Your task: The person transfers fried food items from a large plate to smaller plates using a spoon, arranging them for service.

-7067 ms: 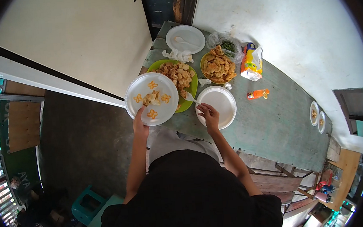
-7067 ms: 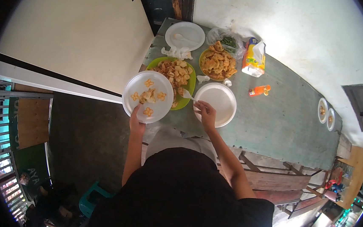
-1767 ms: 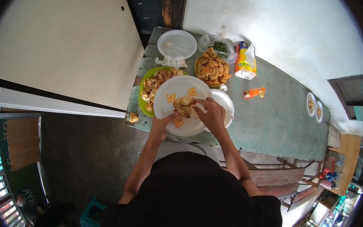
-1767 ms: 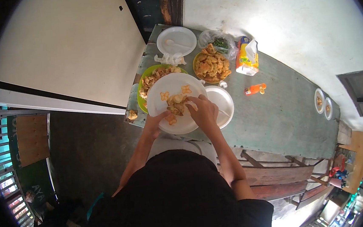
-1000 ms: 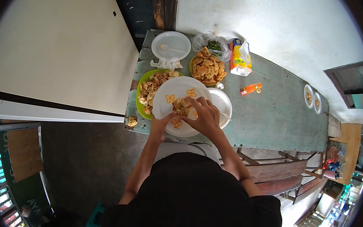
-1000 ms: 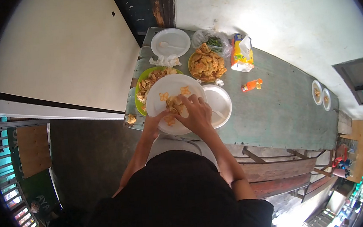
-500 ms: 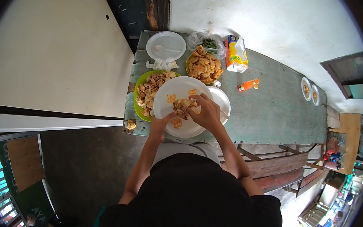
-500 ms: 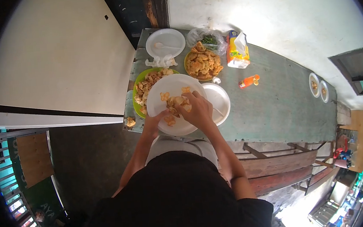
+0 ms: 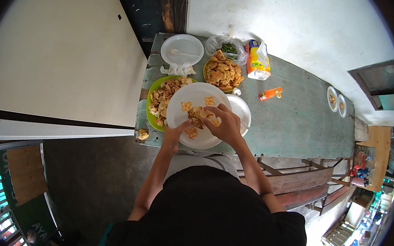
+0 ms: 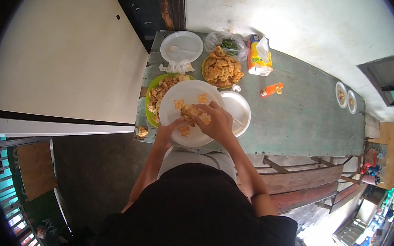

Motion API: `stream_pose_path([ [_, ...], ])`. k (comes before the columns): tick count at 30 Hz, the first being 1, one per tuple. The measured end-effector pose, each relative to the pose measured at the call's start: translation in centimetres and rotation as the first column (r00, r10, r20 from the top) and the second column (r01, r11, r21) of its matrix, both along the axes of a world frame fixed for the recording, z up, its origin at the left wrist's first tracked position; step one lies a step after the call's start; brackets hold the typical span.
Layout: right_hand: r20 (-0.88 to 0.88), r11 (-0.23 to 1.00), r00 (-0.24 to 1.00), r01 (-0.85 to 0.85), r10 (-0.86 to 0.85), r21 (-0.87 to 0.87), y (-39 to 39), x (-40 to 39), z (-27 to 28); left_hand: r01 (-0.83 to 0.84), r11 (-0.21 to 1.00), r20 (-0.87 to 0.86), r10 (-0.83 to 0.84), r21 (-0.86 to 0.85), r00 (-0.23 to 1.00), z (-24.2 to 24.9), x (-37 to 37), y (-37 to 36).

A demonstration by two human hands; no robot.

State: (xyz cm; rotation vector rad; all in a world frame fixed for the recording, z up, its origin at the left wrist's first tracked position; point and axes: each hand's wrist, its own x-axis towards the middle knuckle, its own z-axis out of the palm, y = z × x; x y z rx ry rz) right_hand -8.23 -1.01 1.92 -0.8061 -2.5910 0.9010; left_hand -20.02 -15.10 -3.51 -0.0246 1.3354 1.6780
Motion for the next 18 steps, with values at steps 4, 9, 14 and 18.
stream_pose_path([
  [4,-0.005,0.998,1.000,0.008,-0.008,-0.055,0.0,0.0,0.7,0.009,1.000,-0.008,-0.009,-0.003,1.000,0.0,0.0,0.0],
  [9,-0.077,0.997,0.995,0.064,-0.067,-0.047,0.2,0.4,0.9,0.022,1.000,-0.014,-0.022,0.012,1.000,0.4,0.0,0.0],
  [14,-0.218,0.890,0.863,0.437,-0.455,-0.129,2.4,2.3,-1.0,-0.004,1.000,0.057,0.003,0.027,0.998,0.6,-0.3,0.3],
  [18,-0.165,0.759,0.759,0.556,-0.629,-0.339,3.9,4.5,-3.8,0.027,0.995,0.162,-0.041,0.091,0.986,-0.4,-0.7,0.7],
])
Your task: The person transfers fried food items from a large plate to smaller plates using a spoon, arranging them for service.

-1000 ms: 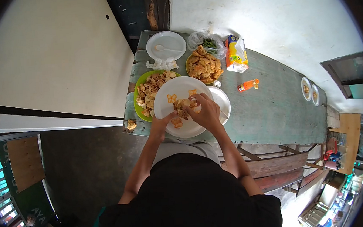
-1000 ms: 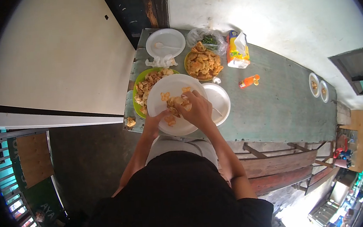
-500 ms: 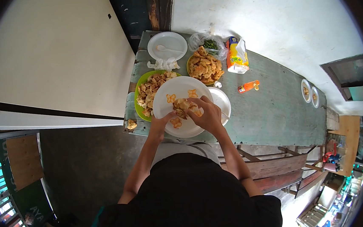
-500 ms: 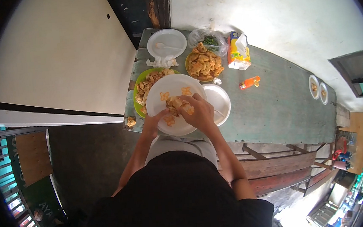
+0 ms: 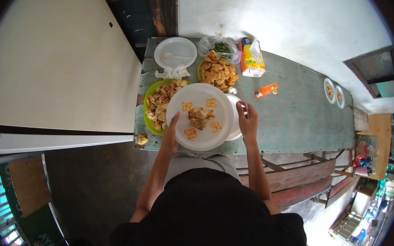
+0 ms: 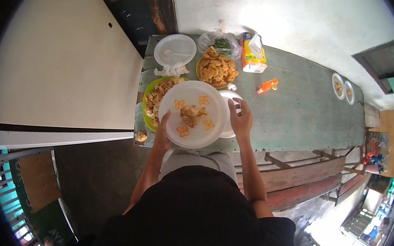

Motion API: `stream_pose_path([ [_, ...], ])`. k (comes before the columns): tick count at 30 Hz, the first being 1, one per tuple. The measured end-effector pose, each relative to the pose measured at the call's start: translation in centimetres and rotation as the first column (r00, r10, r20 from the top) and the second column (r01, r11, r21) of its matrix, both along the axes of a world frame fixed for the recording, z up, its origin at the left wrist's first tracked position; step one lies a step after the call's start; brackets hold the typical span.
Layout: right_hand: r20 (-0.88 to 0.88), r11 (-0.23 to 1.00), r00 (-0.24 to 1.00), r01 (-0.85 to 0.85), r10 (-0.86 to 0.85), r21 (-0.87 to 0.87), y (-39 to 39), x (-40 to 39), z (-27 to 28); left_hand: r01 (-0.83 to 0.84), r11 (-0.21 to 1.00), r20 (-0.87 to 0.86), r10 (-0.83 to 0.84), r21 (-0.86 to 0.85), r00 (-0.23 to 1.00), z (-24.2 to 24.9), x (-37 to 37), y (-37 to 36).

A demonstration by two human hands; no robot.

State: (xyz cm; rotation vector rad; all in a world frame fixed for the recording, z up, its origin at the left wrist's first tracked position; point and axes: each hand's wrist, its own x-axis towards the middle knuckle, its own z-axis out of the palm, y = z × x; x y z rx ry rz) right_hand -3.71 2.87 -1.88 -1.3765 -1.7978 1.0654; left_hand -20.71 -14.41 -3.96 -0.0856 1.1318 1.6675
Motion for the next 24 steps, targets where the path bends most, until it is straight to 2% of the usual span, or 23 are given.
stream_pose_path([
  [2,-0.193,0.981,0.980,-0.084,0.050,-0.176,0.0,0.7,-0.3,0.035,0.998,0.057,-0.038,0.057,0.998,-0.4,-0.2,0.5],
  [3,-0.194,0.982,0.980,-0.067,0.032,-0.176,-0.1,1.2,-0.3,0.046,0.992,0.034,-0.050,0.115,0.998,-0.6,-0.2,0.8],
  [5,-0.268,0.881,0.963,-0.102,-0.029,-0.462,-0.7,1.6,0.9,0.075,0.982,0.010,-0.078,0.171,0.997,-0.3,-0.3,1.5],
  [6,-0.270,0.882,0.962,-0.089,-0.045,-0.463,-0.8,2.0,0.8,0.102,0.974,0.017,-0.108,0.202,0.994,-0.1,-0.4,1.8],
  [8,-0.262,0.792,0.959,-0.081,-0.103,-0.606,-0.9,2.9,0.7,0.144,0.962,0.023,-0.154,0.233,0.988,-0.1,-0.6,2.5],
  [9,-0.262,0.792,0.958,-0.067,-0.119,-0.606,-1.1,3.2,0.6,0.190,0.954,0.046,-0.206,0.233,0.977,-0.4,-0.8,2.9],
  [11,-0.395,0.811,0.897,-0.074,-0.200,-0.580,-1.9,3.5,0.8,0.248,0.940,0.074,-0.271,0.235,0.960,-1.0,-0.9,3.7],
  [13,-0.401,0.812,0.890,-0.062,-0.219,-0.580,-2.4,4.3,1.1,0.365,0.907,0.086,-0.389,0.210,0.917,-1.4,-1.1,4.5],
  [16,-0.422,0.829,0.874,-0.042,-0.240,-0.558,-2.7,6.0,0.2,0.448,0.882,0.105,-0.464,0.149,0.880,-1.4,-0.6,5.7],
  [18,-0.437,0.847,0.864,-0.024,-0.251,-0.531,-2.7,7.5,-0.6,0.480,0.866,0.080,-0.493,0.138,0.866,-0.9,0.5,6.6],
  [20,-0.369,0.847,0.888,0.041,-0.273,-0.529,-2.7,8.9,-1.0,0.507,0.853,0.052,-0.516,0.127,0.855,-0.6,1.7,7.6],
  [22,-0.384,0.843,0.872,0.058,-0.303,-0.535,-2.4,10.5,-1.5,0.514,0.851,0.094,-0.523,0.103,0.847,-0.7,3.2,8.4],
  [24,-0.396,0.837,0.856,0.075,-0.333,-0.543,-1.8,12.3,-1.9,0.525,0.847,0.053,-0.530,0.085,0.846,-1.4,5.0,9.2],
])
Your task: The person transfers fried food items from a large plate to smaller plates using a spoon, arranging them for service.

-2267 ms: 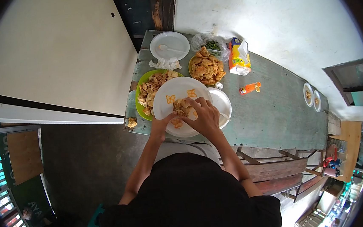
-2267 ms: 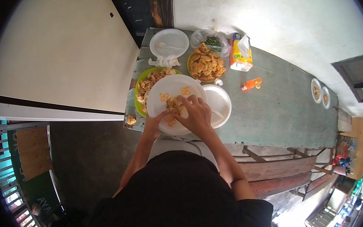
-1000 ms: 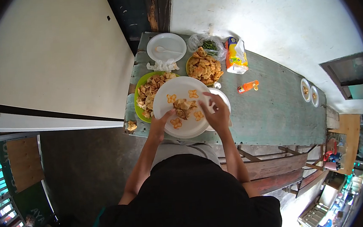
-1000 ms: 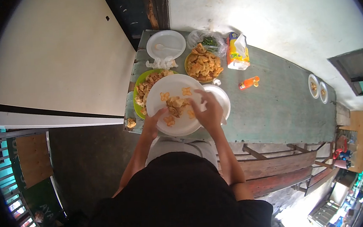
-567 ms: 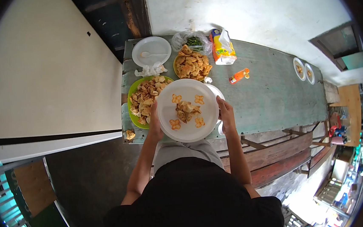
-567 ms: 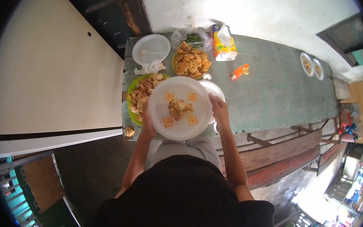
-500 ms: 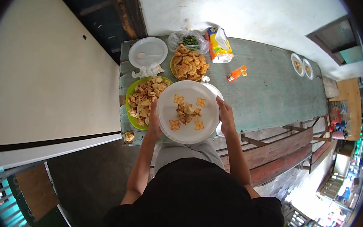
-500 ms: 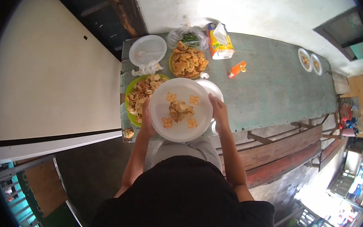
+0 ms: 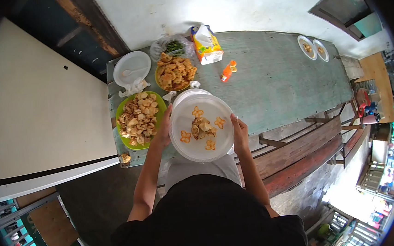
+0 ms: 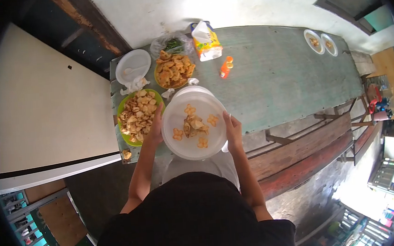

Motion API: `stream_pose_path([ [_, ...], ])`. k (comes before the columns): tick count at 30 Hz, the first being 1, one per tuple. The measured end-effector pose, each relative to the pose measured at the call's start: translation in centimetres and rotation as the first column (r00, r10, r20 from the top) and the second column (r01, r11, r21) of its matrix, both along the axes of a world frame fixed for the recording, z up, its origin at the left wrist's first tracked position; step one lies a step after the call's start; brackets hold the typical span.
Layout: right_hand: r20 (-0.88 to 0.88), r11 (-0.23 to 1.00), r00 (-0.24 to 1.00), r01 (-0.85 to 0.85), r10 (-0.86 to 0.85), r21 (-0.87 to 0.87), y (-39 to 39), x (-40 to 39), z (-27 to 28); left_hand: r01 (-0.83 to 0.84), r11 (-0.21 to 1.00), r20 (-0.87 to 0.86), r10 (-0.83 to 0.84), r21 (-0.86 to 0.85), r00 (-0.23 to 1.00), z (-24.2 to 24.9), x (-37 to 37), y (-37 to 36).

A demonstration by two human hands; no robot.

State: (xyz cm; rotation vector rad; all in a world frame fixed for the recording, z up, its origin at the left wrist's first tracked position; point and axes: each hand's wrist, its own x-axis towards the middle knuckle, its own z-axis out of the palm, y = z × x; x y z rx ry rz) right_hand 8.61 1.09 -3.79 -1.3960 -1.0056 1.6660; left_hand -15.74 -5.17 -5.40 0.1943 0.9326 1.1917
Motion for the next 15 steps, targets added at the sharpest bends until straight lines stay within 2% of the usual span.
stream_pose_path([
  [2,-0.007,1.000,1.000,0.010,-0.009,0.025,0.8,2.3,-0.2,0.006,1.000,-0.039,-0.005,0.008,0.999,-0.2,2.1,0.9],
  [5,0.018,0.999,1.000,0.024,-0.024,0.032,2.8,6.5,-0.4,0.041,0.998,0.023,-0.040,-0.039,0.999,0.2,5.9,2.5],
  [9,0.085,1.000,0.996,0.000,-0.002,0.031,5.8,12.6,-0.1,-0.018,0.999,-0.043,0.019,0.027,0.999,0.8,12.6,4.5],
  [15,0.009,0.999,1.000,0.014,-0.014,0.040,10.1,19.9,-0.7,-0.097,0.995,-0.083,0.098,0.015,0.992,0.9,19.9,7.2],
])
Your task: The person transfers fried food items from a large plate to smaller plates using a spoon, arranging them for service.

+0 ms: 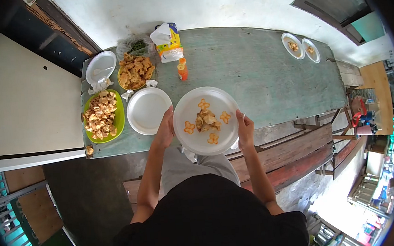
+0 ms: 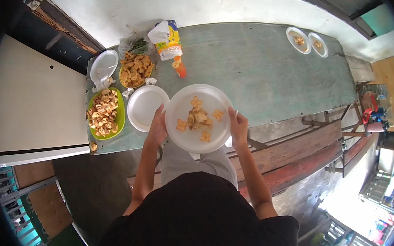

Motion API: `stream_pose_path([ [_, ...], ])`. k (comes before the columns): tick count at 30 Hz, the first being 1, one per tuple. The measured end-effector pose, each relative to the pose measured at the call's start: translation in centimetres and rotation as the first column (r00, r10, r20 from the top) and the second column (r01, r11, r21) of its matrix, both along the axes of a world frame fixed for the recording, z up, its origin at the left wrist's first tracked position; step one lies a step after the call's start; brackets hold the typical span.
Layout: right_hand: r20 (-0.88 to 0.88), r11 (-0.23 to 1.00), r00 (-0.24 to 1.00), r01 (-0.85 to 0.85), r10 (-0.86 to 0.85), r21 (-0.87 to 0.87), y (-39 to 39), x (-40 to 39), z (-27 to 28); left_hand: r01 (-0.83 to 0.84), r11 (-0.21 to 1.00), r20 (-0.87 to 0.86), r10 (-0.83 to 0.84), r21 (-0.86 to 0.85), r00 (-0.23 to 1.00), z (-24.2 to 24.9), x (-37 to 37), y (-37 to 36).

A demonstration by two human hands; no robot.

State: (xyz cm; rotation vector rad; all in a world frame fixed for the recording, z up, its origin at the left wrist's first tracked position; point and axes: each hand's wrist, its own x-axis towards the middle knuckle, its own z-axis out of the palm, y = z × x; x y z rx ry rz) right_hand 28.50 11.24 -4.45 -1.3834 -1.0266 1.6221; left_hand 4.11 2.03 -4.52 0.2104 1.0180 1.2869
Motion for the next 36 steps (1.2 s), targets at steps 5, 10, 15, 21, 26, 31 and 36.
stream_pose_path([
  [5,-0.038,1.000,0.999,0.018,-0.018,0.011,2.8,2.5,0.6,-0.027,0.998,-0.240,0.012,-0.058,0.971,1.4,2.0,1.3],
  [10,-0.030,0.996,0.996,0.080,-0.078,0.050,4.2,3.1,1.3,0.076,0.996,-0.389,-0.090,-0.051,0.917,2.4,1.7,3.5],
  [15,0.022,0.992,0.992,0.124,-0.124,0.014,5.7,3.5,0.4,0.092,0.994,-0.391,-0.107,-0.057,0.914,2.8,2.1,5.9],
  [21,0.070,0.992,0.990,0.121,-0.120,-0.019,8.2,5.2,-1.0,0.052,0.993,-0.364,-0.087,-0.106,0.927,1.6,3.5,8.6],
  [26,0.089,0.991,0.991,0.107,-0.100,-0.079,11.9,8.1,-2.9,-0.008,0.991,-0.366,-0.041,-0.133,0.930,-0.3,6.6,11.8],
  [31,0.092,0.992,0.994,0.065,-0.055,-0.108,18.0,12.8,-4.3,-0.112,0.983,-0.375,0.049,-0.149,0.926,-2.5,11.8,16.4],
  [36,0.188,0.993,0.976,-0.114,0.107,0.027,25.5,18.0,-5.3,-0.203,0.965,-0.349,0.136,-0.164,0.927,-3.7,17.6,21.4],
])
